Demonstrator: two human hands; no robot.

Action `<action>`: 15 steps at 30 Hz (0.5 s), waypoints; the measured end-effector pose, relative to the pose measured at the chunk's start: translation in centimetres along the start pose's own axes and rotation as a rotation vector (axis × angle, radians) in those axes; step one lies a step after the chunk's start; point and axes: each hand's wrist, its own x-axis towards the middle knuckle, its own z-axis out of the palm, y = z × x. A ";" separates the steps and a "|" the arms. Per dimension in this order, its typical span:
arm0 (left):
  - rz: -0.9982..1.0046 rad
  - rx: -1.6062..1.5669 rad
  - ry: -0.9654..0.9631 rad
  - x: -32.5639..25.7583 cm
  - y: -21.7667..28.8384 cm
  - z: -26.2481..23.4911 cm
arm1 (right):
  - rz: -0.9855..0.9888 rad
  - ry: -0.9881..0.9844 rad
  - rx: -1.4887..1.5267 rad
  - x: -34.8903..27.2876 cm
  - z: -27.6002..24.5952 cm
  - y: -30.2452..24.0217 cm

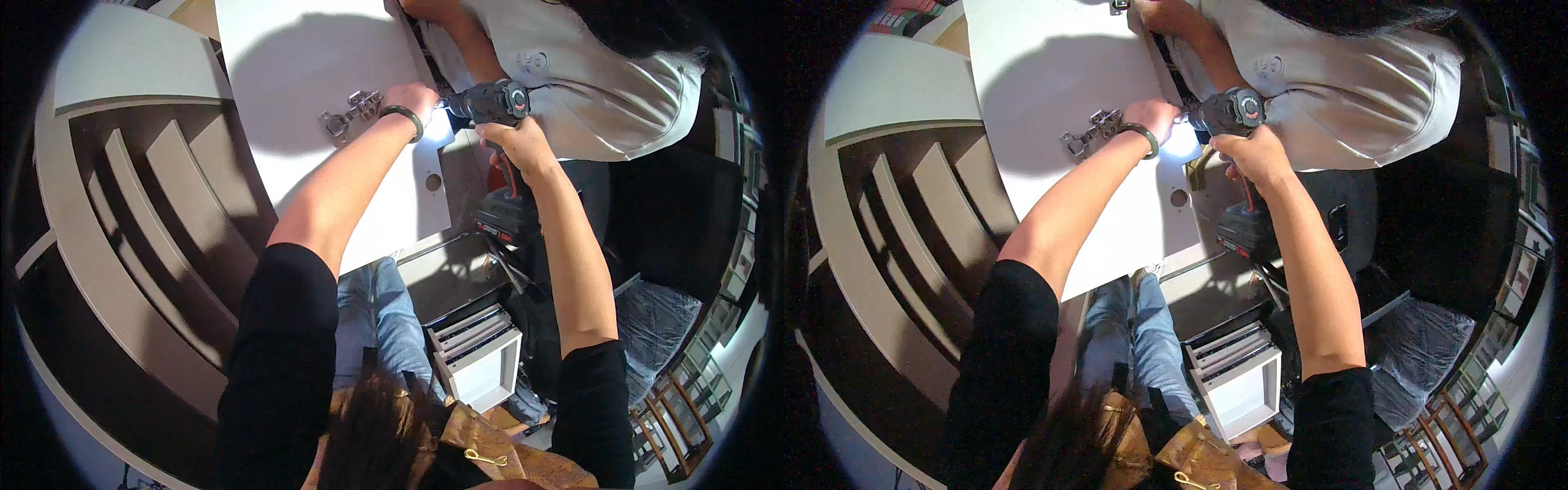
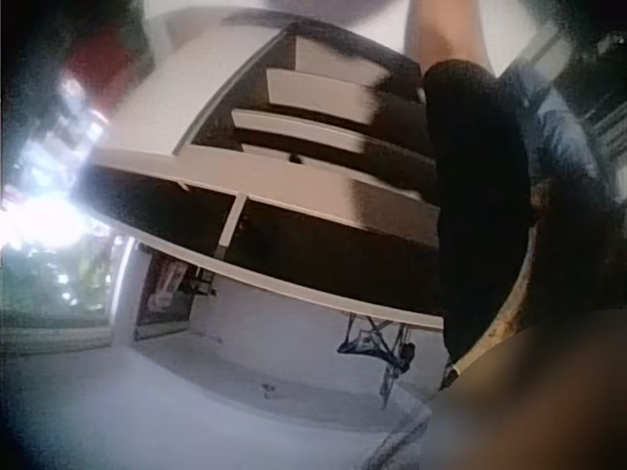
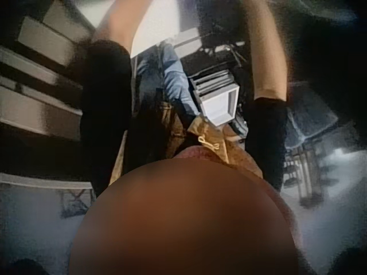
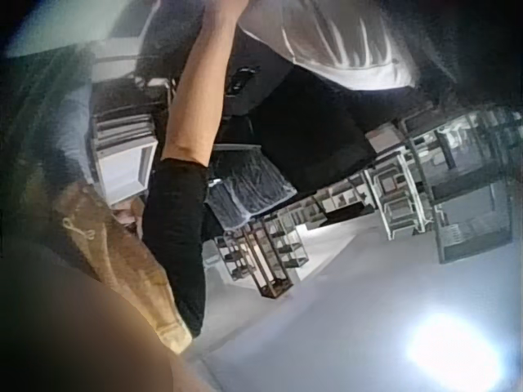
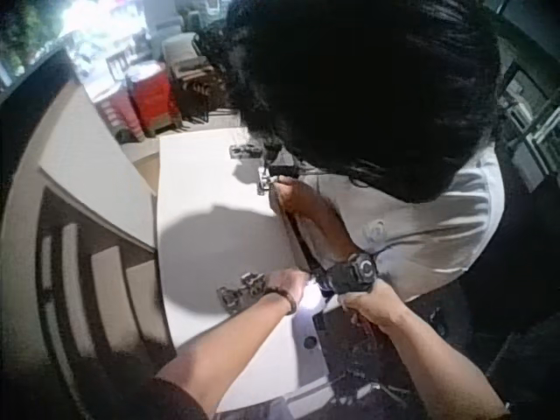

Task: The person assembles a cabinet by aligning a door panel and using a cordless drill to fasten hinges. A second person assists by holding the door and handing parts. The door is attached to the cabinet frame.

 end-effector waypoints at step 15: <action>-0.128 -0.062 0.007 0.2 1.3 -0.1 | -0.043 0.043 0.007 -0.2 -0.8 1.1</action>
